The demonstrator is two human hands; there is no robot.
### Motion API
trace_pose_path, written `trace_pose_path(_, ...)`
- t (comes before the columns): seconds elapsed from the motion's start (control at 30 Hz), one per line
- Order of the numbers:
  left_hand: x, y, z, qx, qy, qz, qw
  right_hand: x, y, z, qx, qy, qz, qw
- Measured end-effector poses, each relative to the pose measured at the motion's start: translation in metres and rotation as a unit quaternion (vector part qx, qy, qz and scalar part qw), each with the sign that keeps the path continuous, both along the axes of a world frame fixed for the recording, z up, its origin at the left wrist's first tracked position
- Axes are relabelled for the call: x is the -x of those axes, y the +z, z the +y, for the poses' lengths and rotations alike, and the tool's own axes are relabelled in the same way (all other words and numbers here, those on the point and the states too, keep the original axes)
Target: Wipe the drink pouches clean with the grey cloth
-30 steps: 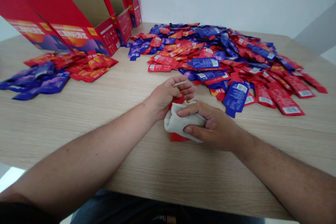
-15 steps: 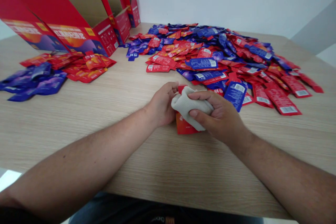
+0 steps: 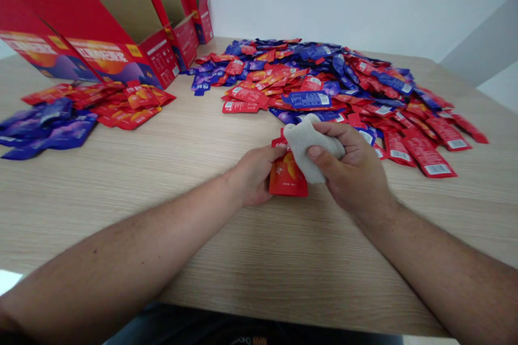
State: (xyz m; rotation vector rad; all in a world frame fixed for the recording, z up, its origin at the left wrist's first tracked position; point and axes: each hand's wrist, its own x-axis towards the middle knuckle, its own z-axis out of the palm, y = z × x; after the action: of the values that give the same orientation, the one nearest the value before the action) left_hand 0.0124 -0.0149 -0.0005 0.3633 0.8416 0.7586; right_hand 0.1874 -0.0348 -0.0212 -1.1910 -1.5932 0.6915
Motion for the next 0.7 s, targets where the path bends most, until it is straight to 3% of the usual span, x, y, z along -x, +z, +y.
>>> trace_pose_path(0.1, 0.007, -0.003, 0.006, -0.020, -0.016, -0.025, 0.999, -0.010, 0.013, 0.005, -0.023, -0.064, -0.032, 0.997)
trace_pose_path(0.23, 0.015, -0.002, 0.009, -0.028, -0.023, -0.011, 0.999, -0.021, 0.021, 0.010, -0.090, -0.071, -0.166, 0.979)
trace_pose_path(0.4, 0.010, 0.000, 0.006, -0.062, -0.012, 0.041, 0.997, -0.019, 0.017, 0.009, -0.172, -0.015, -0.298, 0.939)
trace_pose_path(0.57, 0.002, -0.008, 0.006, -0.098, 0.034, 0.062, 0.993, -0.019, 0.023, 0.004, -0.134, 0.130, -0.343, 0.921)
trace_pose_path(0.63, 0.002, -0.012, 0.006, -0.115, 0.046, 0.068, 0.990, -0.020, 0.024, 0.004, -0.138, 0.126, -0.349, 0.918)
trace_pose_path(0.7, 0.003, -0.014, 0.006, -0.124, 0.052, 0.078, 0.988, -0.021, 0.024, 0.006, -0.161, 0.074, -0.350, 0.920)
